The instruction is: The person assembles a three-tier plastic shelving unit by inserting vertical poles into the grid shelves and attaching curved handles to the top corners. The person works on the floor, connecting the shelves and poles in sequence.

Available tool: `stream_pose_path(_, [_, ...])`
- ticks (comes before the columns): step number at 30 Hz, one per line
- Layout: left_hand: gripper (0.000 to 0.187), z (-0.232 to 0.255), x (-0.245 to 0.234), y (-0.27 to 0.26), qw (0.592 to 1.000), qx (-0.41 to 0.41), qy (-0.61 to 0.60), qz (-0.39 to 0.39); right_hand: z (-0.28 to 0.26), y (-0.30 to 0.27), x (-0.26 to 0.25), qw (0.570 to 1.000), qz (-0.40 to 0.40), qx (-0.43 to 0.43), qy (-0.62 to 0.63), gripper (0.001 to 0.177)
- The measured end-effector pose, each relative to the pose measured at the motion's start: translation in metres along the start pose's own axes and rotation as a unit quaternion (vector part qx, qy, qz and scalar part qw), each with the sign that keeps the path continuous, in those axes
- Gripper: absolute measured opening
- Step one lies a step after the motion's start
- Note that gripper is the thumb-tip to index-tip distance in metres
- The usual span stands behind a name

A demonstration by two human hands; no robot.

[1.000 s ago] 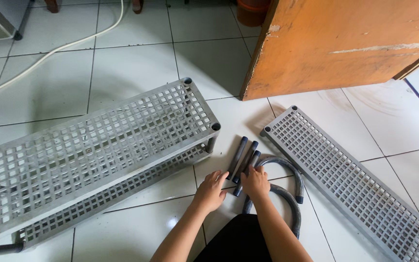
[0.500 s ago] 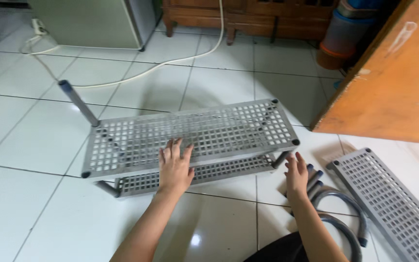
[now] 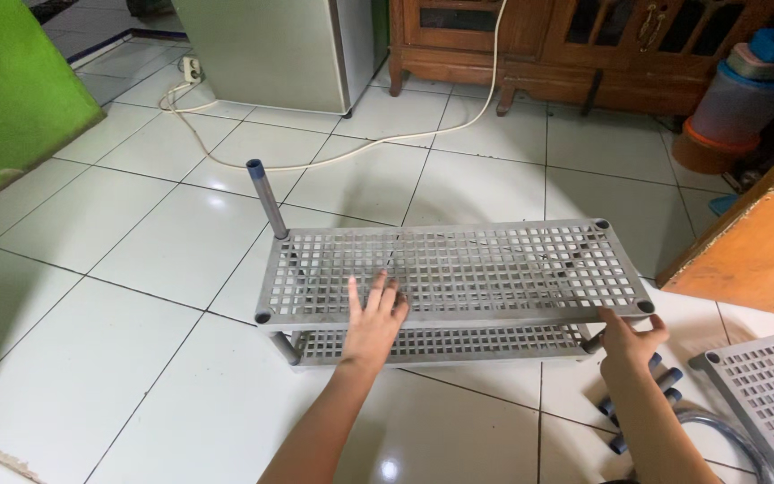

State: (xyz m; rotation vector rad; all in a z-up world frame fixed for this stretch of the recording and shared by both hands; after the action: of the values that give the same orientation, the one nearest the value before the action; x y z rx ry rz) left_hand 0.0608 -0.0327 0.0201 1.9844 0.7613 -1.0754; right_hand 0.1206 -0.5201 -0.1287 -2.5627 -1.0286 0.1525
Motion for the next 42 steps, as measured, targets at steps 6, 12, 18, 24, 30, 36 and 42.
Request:
stream_pose_path(6, [0.04,0.0,-0.022,-0.002,0.998,-0.027,-0.039,0.035,-0.045,-0.025,-0.01,0.976,0.156,-0.074,-0.131,0.093])
stream_pose_path(12, [0.078,-0.074,-0.027,-0.01,0.959,-0.092,-0.263,0.06,-0.105,-0.129,0.103,0.883,0.111,-0.384,-0.245,0.07])
stream_pose_path(18, [0.073,-0.206,0.02,-0.061,0.817,-0.333,-0.392,0.259,-0.072,-0.229,0.322,0.878,-0.242,-0.369,-0.184,0.028])
stream_pose_path(24, [0.064,-0.271,0.07,-0.059,0.813,-0.332,-0.402,0.261,-0.011,-0.342,0.491,0.788,-0.458,-0.332,-0.245,0.036])
stream_pose_path(30, [0.038,-0.28,0.083,-0.037,0.781,-0.303,-0.489,0.244,0.002,-0.393,0.54,0.764,-0.434,-0.368,-0.303,0.033])
stream_pose_path(36, [0.023,-0.284,0.073,-0.035,0.765,-0.264,-0.522,0.271,-0.005,-0.4,0.539,0.748,-0.386,-0.419,-0.339,0.024])
stream_pose_path(42, [0.021,-0.282,0.063,-0.037,0.772,-0.278,-0.503,0.271,-0.009,-0.407,0.535,0.75,-0.408,-0.405,-0.326,0.023])
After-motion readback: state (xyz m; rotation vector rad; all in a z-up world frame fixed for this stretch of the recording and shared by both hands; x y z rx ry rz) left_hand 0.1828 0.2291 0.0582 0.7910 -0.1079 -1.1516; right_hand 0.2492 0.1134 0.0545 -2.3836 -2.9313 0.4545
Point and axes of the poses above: each hand's wrist, its own y-axis towards the middle knuckle, its own x-axis out of the palm, z = x × y, the point moved 7 cm from there along y, towards the middle knuckle, and after that the axes turned 12 degrees about x, right-handed, at the moved point
